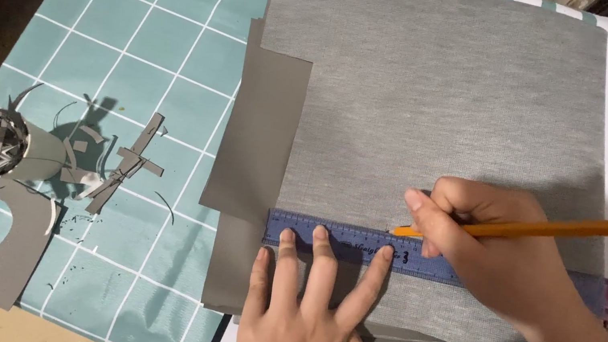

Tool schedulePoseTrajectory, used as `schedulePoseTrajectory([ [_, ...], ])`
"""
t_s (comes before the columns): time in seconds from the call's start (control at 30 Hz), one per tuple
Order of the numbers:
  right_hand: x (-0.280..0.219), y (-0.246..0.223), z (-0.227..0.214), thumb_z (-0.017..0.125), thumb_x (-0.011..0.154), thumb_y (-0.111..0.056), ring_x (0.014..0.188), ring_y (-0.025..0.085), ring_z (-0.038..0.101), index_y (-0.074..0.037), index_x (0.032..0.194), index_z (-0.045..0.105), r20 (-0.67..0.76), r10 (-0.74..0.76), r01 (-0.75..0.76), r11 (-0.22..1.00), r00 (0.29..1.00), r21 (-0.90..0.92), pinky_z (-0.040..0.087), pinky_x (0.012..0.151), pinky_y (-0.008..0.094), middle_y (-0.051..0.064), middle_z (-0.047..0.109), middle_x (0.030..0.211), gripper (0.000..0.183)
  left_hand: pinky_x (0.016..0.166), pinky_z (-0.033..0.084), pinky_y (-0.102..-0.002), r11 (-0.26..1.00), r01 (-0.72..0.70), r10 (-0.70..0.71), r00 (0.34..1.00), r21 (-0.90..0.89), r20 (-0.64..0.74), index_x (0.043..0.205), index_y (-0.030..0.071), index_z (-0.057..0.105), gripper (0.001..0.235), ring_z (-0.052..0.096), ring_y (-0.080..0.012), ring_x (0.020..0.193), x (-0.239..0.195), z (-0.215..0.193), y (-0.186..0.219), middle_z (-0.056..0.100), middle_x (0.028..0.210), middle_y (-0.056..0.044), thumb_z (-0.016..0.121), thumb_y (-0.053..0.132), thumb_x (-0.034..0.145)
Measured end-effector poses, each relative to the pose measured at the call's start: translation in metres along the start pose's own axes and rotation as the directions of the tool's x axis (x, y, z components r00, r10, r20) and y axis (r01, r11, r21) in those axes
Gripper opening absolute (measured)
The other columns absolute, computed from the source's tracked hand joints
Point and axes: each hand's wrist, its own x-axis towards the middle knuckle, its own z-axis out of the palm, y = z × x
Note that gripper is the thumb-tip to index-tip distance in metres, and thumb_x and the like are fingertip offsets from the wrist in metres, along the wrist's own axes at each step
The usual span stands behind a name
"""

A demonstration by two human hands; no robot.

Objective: Marking layout lines on a piece of grey material using a ruler and pencil on a cutting table.

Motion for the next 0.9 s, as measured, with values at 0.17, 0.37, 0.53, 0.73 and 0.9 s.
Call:
schedulePoseTrajectory([
  [0.17, -0.0002, 0.0015, -0.0008, 0.071, 0.096, -0.024, 0.045, 0.009, 0.053, -0.01, 0.05, 0.049, 0.014, 0.028, -0.028, 1.0, 1.0, -0.01, 0.039, 0.048, 0.028, -0.001, 0.065, 0.045, 0.053, 0.1, 0.05, -0.053, 1.0, 0.001, -0.001, 1.0, 0.009, -0.019, 0.154, 0.043, 0.043, 0.081, 0.06, -0.0422, 0.12, 0.001, 0.0004, 0.0, 0.061, 0.136, -0.013, 0.059, 0.044, 0.074],
  [0.37, -0.001, 0.0007, -0.0003, 0.071, 0.096, -0.025, 0.047, 0.01, 0.051, -0.01, 0.051, 0.047, 0.025, 0.082, -0.082, 0.997, 0.996, 0.012, 0.037, 0.05, 0.029, 0.001, 0.066, 0.046, 0.054, 0.1, 0.05, -0.052, 0.999, -0.01, 0.011, 1.0, 0.034, -0.009, 0.154, 0.045, 0.042, 0.085, 0.06, -0.0422, 0.12, 0.001, -0.0008, 0.0, 0.06, 0.138, -0.013, 0.06, 0.043, 0.071],
  [0.53, 0.0003, 0.0003, -0.0003, 0.07, 0.096, -0.029, 0.048, 0.01, 0.056, -0.009, 0.051, 0.048, 0.03, 0.116, -0.115, 0.993, 0.993, -0.02, 0.04, 0.051, 0.029, 0.001, 0.067, 0.046, 0.054, 0.1, 0.05, -0.051, 1.0, -0.004, 0.005, 1.0, 0.017, -0.024, 0.152, 0.045, 0.046, 0.079, 0.062, -0.0417, 0.118, 0.0026, -0.0014, -0.0002, 0.061, 0.137, -0.013, 0.057, 0.039, 0.074],
  [0.73, -0.0001, 0.0029, 0.0011, 0.072, 0.096, -0.025, 0.046, 0.011, 0.051, -0.01, 0.05, 0.047, 0.018, 0.093, -0.094, 0.995, 0.995, 0.035, 0.038, 0.049, 0.029, 0.001, 0.065, 0.046, 0.054, 0.1, 0.051, -0.052, 1.0, -0.009, 0.009, 1.0, 0.027, -0.017, 0.154, 0.045, 0.044, 0.084, 0.061, -0.0417, 0.119, 0.0022, -0.0011, -0.0008, 0.061, 0.137, -0.013, 0.06, 0.041, 0.072],
  [0.9, 0.0011, 0.002, 0.0026, 0.07, 0.095, -0.03, 0.049, 0.01, 0.055, -0.01, 0.05, 0.049, 0.0, 0.126, -0.126, 0.99, 0.992, -0.062, 0.04, 0.052, 0.03, -0.001, 0.067, 0.046, 0.054, 0.099, 0.051, -0.052, 1.0, -0.006, 0.007, 1.0, 0.015, -0.018, 0.153, 0.045, 0.044, 0.084, 0.061, -0.042, 0.119, 0.0025, -0.0013, -0.0009, 0.061, 0.137, -0.013, 0.06, 0.042, 0.07],
])
